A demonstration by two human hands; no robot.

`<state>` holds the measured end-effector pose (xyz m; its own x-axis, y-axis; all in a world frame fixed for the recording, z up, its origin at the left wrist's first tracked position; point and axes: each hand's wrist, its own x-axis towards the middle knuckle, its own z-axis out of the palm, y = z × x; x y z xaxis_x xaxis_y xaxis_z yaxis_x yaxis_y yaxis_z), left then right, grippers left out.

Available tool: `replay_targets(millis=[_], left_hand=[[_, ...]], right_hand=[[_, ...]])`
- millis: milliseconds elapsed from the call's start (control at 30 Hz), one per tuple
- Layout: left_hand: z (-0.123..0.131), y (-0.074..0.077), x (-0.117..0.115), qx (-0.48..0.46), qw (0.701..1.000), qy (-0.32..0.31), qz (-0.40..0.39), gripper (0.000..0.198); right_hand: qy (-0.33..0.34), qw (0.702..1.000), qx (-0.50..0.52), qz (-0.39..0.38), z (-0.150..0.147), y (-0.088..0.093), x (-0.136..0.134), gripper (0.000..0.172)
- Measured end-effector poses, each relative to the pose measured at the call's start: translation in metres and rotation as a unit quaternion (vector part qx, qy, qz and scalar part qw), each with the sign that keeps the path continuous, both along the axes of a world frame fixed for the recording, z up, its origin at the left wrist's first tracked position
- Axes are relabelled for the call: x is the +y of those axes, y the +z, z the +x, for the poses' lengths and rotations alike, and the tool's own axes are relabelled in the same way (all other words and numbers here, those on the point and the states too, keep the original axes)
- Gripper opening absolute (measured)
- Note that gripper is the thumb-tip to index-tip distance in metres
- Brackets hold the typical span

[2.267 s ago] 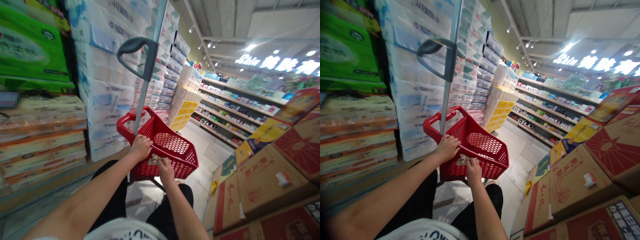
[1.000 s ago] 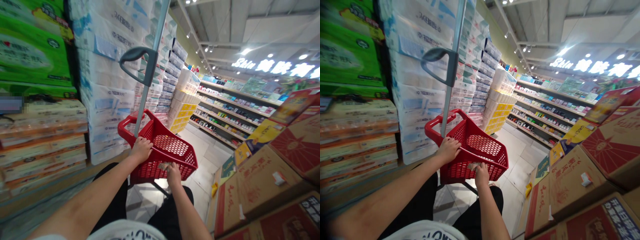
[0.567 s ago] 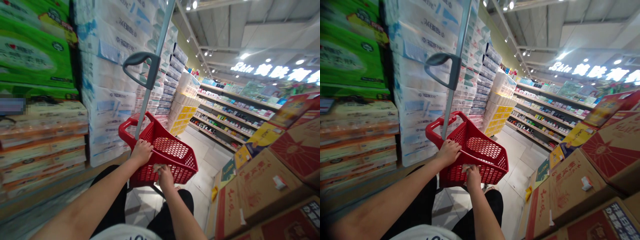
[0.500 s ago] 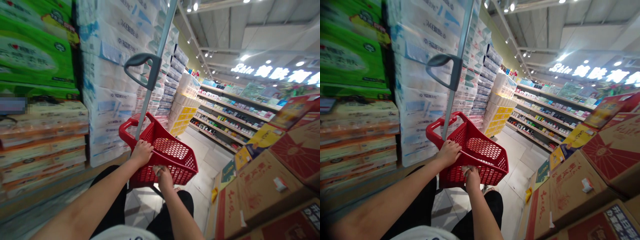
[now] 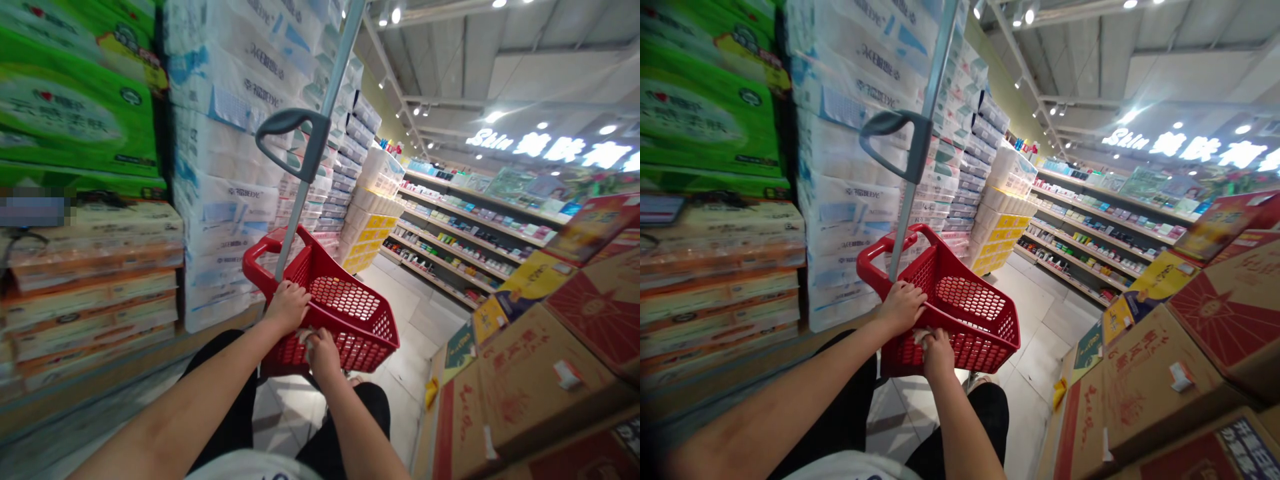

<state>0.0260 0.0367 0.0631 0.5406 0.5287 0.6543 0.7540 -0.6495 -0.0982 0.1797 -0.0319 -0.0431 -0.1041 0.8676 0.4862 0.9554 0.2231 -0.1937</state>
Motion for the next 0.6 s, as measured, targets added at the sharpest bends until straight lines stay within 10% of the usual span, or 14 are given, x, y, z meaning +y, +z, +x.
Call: replay_targets(millis=[600], left_hand=[[-0.001,0.001,0.000,-0.015,1.000,-0.013,-0.014,0.009]], right_hand=[[-0.057,0.997,-0.046,-0.021,0.009,-0.004,-0.005,0.037]])
